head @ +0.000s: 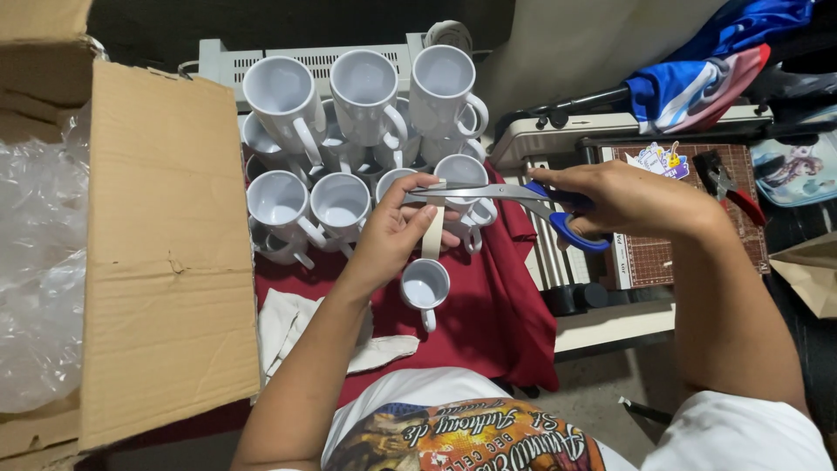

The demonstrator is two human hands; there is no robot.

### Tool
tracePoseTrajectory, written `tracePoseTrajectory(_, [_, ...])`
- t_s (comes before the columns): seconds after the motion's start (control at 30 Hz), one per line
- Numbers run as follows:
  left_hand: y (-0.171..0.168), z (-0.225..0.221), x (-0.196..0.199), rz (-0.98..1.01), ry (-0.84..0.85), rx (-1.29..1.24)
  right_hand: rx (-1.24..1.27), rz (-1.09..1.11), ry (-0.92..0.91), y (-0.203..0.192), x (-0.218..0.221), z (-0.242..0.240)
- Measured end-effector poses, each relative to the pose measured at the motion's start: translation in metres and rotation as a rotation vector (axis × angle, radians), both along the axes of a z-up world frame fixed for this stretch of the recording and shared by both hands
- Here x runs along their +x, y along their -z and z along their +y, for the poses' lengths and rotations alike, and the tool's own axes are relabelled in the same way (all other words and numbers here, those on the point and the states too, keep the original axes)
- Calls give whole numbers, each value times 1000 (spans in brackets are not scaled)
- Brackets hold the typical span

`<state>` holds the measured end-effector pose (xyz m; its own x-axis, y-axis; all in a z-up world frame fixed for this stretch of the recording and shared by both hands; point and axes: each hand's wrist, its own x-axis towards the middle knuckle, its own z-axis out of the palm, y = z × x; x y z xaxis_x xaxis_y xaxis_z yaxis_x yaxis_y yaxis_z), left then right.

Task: Cleaning white mugs with a cloth and preparing them for printing by applying tape.

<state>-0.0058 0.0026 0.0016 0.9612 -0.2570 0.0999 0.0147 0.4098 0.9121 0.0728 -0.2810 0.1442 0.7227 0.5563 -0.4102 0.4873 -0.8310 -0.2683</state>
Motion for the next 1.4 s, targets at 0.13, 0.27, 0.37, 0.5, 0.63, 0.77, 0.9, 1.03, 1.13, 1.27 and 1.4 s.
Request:
tracePoseTrajectory(0.13, [-2,0,-4,-8,5,7,-5,-5,5,4,-1,-6])
tracePoseTrajectory(0.27, [-2,-3,-9,9,20,14,63,-41,-83,18,0,-20])
tracePoseTrajectory(0.37, [0,-3,-15,26,32,22,75,-19,-83,19,-7,-20])
tracePoseTrajectory(0.5, [17,4,-18,43,21,-17,179,41,83,45,-8,-50])
tracePoseTrajectory(0.63, [24,-4,-27,38,-7,-17,673,39,403,96,-50,-11])
tracePoseTrajectory(0.77, [28,-21,-36,48,5,30,1359,107,598,144,-71,50])
tracePoseTrajectory(0.9, [50,-31,-45,38,-11,52,1527,186,537,151,-81,84])
tracePoseTrajectory(1.03, [54,-30,-52,24,-43,63,1641,288,516,165,-80,87])
tracePoseTrajectory(1.13, [47,-26,-59,51,-115,183,1616,303,541,182,-81,83])
tracePoseTrajectory(1.27, [41,-10,-61,51,-317,356,1566,46,616,231,-76,73])
tracePoseTrajectory(1.4, [42,-5,-66,-18,-445,466,1170,-139,569,303,-89,71])
